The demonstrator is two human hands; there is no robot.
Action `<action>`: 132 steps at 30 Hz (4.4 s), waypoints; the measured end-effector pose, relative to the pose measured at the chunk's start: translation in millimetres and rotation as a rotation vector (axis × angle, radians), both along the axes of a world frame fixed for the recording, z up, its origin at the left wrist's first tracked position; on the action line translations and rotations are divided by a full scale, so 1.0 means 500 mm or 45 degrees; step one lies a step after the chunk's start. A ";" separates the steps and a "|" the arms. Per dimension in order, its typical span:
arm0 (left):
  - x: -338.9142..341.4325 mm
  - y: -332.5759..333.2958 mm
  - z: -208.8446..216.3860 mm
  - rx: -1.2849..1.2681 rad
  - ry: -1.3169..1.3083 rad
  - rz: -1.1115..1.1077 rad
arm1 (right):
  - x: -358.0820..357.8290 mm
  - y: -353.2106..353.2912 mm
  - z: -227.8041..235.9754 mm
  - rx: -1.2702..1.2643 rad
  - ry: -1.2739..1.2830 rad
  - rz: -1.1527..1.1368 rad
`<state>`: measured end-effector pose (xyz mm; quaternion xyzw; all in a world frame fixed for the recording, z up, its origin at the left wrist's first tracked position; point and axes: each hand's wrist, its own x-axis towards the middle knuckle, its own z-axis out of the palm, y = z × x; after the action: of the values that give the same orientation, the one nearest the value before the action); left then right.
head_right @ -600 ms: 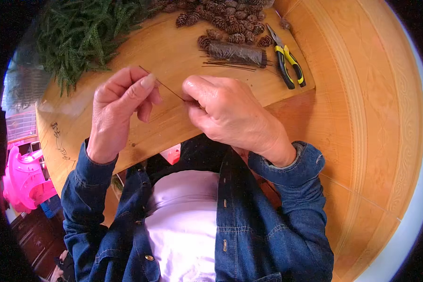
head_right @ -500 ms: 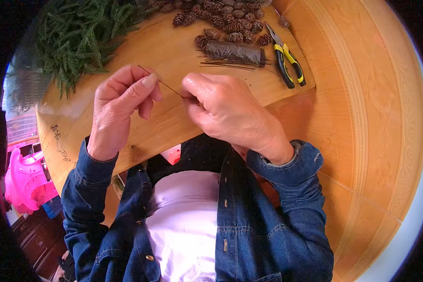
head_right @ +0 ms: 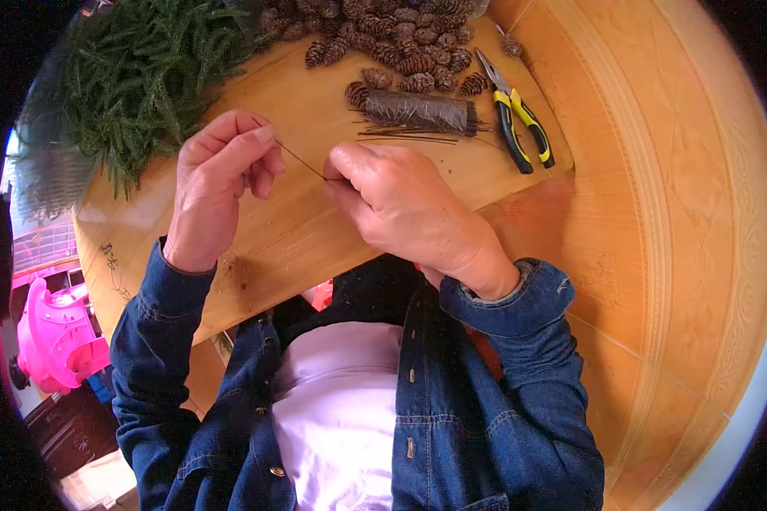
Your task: Assembling small decorative wreaths using pine branches, pinecones, and wire.
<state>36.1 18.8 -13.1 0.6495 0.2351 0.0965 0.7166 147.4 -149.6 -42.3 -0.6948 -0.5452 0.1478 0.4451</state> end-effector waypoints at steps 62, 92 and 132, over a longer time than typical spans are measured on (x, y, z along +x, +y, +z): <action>0.018 0.109 0.017 1.089 -0.037 -0.107 | -0.051 -0.016 -0.006 0.418 0.070 -0.396; -0.225 0.120 -0.057 -0.013 -0.388 0.518 | -0.122 0.286 0.015 0.370 -0.077 0.387; -0.202 0.104 -0.102 0.678 -0.327 0.795 | -0.137 0.289 -0.014 0.338 0.028 0.352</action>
<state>-64.7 71.0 -64.1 0.6921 0.2963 0.4461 0.4839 78.9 -5.2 -49.6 -0.5466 -0.6454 0.1420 0.5144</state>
